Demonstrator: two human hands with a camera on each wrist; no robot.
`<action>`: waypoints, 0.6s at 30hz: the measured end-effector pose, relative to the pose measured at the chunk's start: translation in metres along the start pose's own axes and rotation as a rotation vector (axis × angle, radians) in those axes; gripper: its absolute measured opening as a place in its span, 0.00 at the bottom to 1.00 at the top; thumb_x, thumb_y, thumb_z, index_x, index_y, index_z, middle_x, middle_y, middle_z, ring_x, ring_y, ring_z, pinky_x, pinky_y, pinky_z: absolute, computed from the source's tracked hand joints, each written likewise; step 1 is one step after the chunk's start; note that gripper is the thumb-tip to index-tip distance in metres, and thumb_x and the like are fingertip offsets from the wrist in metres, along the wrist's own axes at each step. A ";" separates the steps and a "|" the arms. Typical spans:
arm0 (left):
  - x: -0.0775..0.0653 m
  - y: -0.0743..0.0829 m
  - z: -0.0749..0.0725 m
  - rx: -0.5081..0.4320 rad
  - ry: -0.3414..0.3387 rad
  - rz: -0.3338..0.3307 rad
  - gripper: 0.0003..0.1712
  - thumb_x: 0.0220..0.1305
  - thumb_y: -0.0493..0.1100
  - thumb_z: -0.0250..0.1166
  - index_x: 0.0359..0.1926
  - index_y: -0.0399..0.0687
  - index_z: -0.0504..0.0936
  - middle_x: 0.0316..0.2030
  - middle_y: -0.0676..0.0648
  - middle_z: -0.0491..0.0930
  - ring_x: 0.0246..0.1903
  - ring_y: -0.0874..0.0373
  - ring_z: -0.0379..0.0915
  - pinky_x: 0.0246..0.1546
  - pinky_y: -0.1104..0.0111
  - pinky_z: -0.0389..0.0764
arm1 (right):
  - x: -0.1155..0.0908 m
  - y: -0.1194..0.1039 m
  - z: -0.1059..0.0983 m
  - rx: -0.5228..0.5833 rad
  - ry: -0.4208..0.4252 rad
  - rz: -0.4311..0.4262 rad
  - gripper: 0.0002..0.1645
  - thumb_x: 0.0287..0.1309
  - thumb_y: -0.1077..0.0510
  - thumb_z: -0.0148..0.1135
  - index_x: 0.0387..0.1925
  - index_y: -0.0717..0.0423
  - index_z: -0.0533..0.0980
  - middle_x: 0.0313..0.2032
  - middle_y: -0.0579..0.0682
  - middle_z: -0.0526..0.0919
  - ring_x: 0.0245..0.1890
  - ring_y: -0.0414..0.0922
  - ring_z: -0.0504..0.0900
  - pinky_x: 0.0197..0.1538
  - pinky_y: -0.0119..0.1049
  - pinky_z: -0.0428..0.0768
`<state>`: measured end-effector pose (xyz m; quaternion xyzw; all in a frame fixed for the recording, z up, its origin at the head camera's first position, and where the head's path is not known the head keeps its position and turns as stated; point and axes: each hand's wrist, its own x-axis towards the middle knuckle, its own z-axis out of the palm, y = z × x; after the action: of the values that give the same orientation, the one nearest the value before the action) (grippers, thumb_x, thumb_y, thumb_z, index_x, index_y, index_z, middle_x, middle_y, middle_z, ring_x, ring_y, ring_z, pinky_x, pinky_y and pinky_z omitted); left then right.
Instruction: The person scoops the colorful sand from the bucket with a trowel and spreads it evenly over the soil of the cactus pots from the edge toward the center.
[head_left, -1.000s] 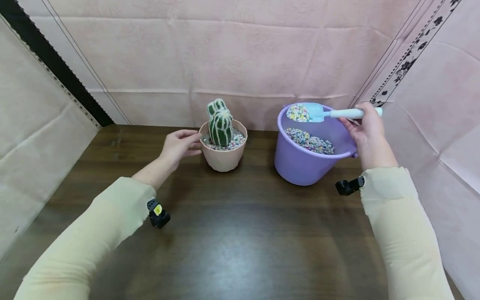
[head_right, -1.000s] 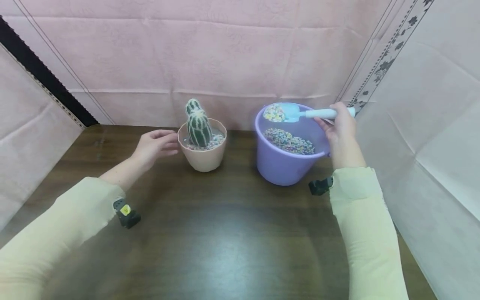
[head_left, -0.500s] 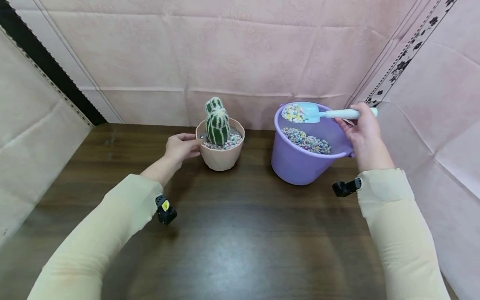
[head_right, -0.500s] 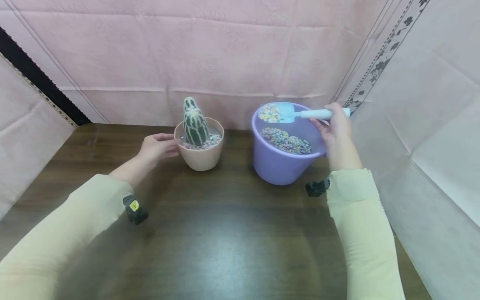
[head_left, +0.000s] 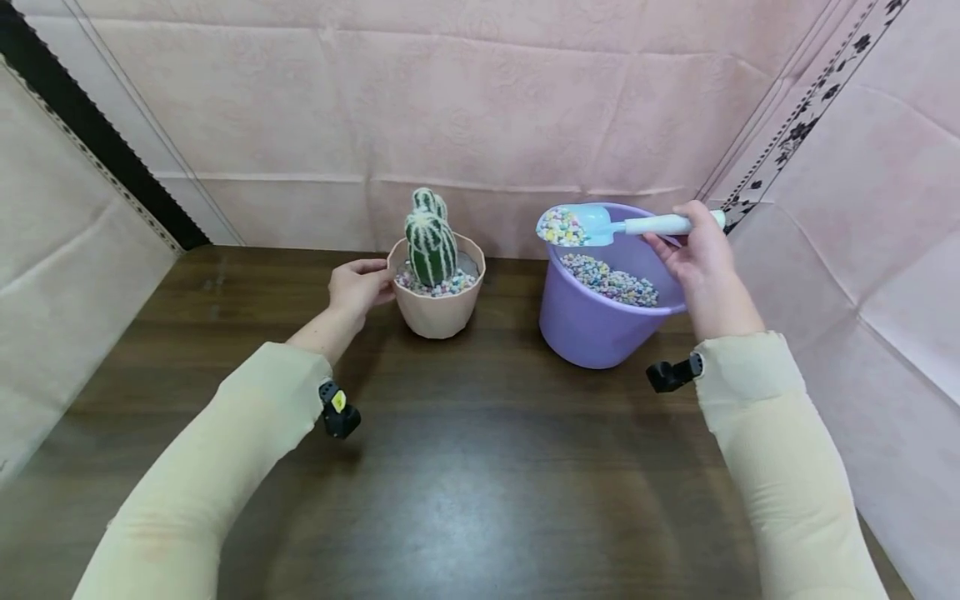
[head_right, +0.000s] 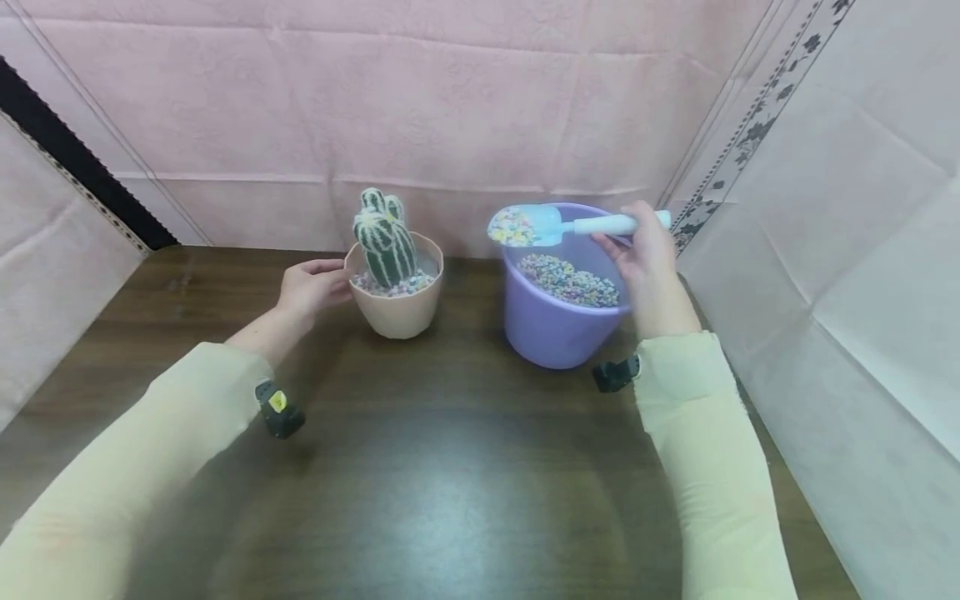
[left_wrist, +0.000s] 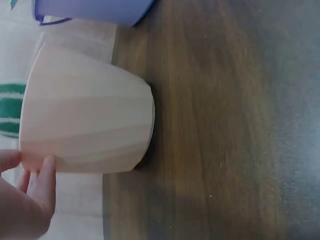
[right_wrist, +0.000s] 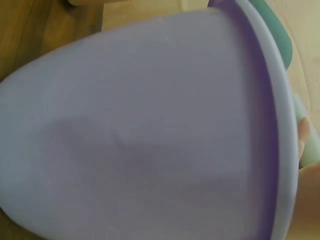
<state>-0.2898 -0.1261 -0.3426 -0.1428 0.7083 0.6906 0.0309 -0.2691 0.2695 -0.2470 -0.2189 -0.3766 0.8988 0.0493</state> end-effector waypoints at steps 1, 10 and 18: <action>0.001 0.000 0.000 0.001 -0.023 0.009 0.22 0.62 0.38 0.61 0.57 0.35 0.74 0.35 0.50 0.77 0.23 0.70 0.75 0.33 0.75 0.84 | 0.000 0.002 0.002 -0.004 -0.004 0.004 0.08 0.58 0.64 0.57 0.31 0.55 0.65 0.29 0.54 0.72 0.26 0.50 0.80 0.27 0.37 0.86; 0.008 0.000 -0.001 0.061 -0.094 0.023 0.24 0.66 0.42 0.57 0.60 0.38 0.71 0.51 0.43 0.74 0.32 0.68 0.74 0.43 0.73 0.83 | 0.002 0.029 0.020 -0.102 -0.017 0.009 0.05 0.59 0.64 0.54 0.34 0.56 0.65 0.36 0.53 0.69 0.27 0.47 0.78 0.28 0.35 0.86; 0.003 0.001 0.003 0.051 -0.088 -0.001 0.24 0.62 0.37 0.60 0.60 0.37 0.71 0.56 0.41 0.73 0.38 0.61 0.76 0.50 0.66 0.81 | -0.001 0.042 0.031 -0.178 -0.027 -0.030 0.05 0.58 0.64 0.53 0.35 0.56 0.66 0.37 0.53 0.70 0.29 0.46 0.78 0.30 0.33 0.86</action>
<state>-0.2933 -0.1241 -0.3422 -0.1117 0.7234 0.6781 0.0661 -0.2781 0.2184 -0.2567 -0.2046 -0.4589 0.8638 0.0382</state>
